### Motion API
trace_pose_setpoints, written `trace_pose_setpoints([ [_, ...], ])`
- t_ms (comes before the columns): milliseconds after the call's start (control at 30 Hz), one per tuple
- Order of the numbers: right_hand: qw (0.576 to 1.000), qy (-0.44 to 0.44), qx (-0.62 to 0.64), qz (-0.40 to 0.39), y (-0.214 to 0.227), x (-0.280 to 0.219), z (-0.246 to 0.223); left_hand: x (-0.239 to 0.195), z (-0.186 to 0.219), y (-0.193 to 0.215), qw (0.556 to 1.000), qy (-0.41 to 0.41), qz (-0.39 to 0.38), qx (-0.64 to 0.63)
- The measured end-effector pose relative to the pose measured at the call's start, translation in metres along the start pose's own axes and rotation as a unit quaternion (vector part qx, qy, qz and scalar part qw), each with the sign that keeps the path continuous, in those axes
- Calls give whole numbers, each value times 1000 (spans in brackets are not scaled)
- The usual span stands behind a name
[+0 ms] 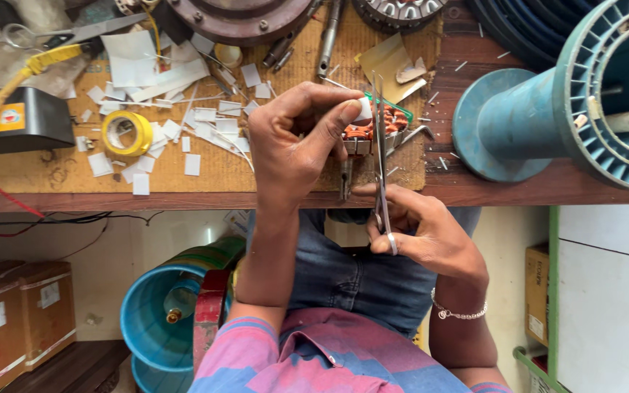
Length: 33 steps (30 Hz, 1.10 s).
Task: The person works on a motor stator, cutting small white insulating strips with scissors and inserting them into the copper windings. They use a screwdriver to adjust the components and repeat the process across multiple slots.
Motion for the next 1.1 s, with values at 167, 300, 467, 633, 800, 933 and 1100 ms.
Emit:
trace_pose_setpoints([
  [167,995,29,-96,26,9,-1,-6,7,6,-8,999,25,-39,18],
  [300,999,7,-16,33,21,-5,8,10,19,0,999,-1,-34,11],
  [467,998,26,64,12,14,-7,18,0,33,17,999,-10,-23,36],
  [633,998,12,47,-32,-18,-2,29,-15,24,10,998,35,-34,25],
  [800,998,-7,36,-51,-37,5,33,-29,5,1,994,101,-42,18],
  [933,999,-10,46,-22,-33,4,33,-32,5,-5,994,89,-61,25],
  [1100,997,-12,80,-19,-33,2,34,-34,8,-3,992,91,-67,46],
])
Point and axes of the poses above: each hand's wrist, its own x-axis towards the middle knuckle, its own y-axis out of the back of the hand, z = x × y, the point moved 10 cm from there along x, towards the middle knuckle, and after that the axes turned 15 degrees about -y, right-handed, at the moved point
